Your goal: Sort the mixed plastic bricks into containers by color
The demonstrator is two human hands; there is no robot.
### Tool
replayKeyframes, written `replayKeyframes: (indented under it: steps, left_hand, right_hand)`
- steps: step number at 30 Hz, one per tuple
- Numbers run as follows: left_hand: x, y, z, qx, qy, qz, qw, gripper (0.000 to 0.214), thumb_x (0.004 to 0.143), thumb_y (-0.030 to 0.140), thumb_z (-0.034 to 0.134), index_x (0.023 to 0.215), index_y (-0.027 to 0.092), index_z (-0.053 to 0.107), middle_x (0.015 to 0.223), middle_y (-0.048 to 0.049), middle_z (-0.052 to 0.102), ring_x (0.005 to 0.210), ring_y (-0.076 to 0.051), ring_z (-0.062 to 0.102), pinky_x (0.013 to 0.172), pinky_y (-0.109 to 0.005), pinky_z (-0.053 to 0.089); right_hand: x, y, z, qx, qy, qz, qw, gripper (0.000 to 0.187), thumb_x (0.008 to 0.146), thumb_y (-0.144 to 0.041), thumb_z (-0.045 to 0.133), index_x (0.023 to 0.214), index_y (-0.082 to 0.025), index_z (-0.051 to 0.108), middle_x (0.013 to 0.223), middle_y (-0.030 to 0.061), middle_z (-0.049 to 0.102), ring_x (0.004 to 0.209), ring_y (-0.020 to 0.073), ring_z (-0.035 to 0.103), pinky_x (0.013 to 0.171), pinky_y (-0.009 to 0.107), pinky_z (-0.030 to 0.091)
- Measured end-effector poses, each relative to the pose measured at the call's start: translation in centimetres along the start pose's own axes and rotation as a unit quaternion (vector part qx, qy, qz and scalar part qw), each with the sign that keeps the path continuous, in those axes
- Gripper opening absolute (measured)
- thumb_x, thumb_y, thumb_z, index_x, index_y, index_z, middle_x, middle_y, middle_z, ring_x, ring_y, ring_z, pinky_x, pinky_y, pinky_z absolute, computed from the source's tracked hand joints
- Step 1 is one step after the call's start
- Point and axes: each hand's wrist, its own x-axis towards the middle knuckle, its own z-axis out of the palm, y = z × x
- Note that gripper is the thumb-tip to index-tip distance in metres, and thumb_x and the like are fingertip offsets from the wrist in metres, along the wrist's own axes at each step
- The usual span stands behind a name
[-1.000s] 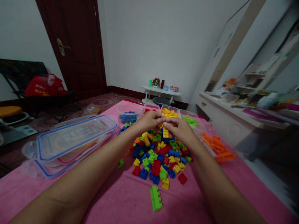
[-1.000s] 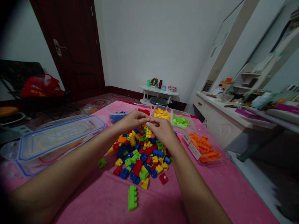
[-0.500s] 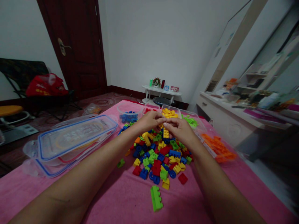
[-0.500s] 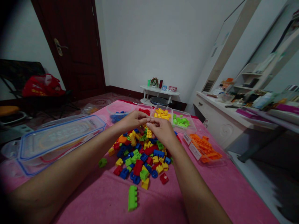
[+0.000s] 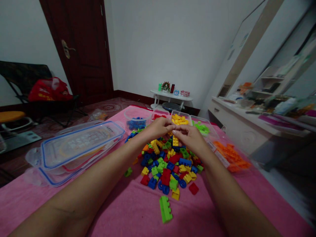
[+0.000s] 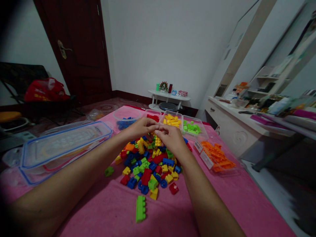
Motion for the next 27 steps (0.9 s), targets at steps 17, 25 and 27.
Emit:
replayKeyframes:
  steps: [17,25,27]
  left_hand:
    - [-0.1,-0.09,-0.05,0.043,-0.002,-0.001,0.999,0.032,0.083,0.037,0.05,0.094,0.012,0.066,0.072,-0.0048,0.067,0.05,-0.01,0.06,0.047,-0.018,0.047]
    - [0.01,-0.28,0.01,0.03,-0.013,0.001,0.999,0.032,0.084,0.037,0.049,0.093,0.012,0.065,0.072,-0.0045,0.066,0.053,-0.012,0.061,0.048,-0.02,0.048]
    - [0.01,-0.24,0.03,0.028,-0.013,-0.004,1.0,0.032,0.084,0.037,0.049,0.094,0.011,0.065,0.072,-0.0047,0.067,0.052,-0.011,0.061,0.048,-0.019,0.049]
  right_hand:
    - [-0.03,-0.16,0.14,-0.023,0.012,-0.016,1.0,0.024,0.079,-0.036,0.054,0.08,-0.015,0.065,0.056,-0.0009,0.057,0.047,0.011,0.05,0.046,0.022,0.036]
    - [-0.03,-0.17,0.14,-0.035,0.015,-0.025,0.999,0.023,0.079,-0.035,0.053,0.078,-0.016,0.065,0.058,-0.0005,0.058,0.05,0.011,0.05,0.048,0.022,0.035]
    - [0.01,-0.12,0.14,-0.039,0.016,-0.028,0.999,0.023,0.079,-0.034,0.053,0.077,-0.016,0.066,0.057,-0.0007,0.057,0.05,0.0113,0.05,0.048,0.022,0.035]
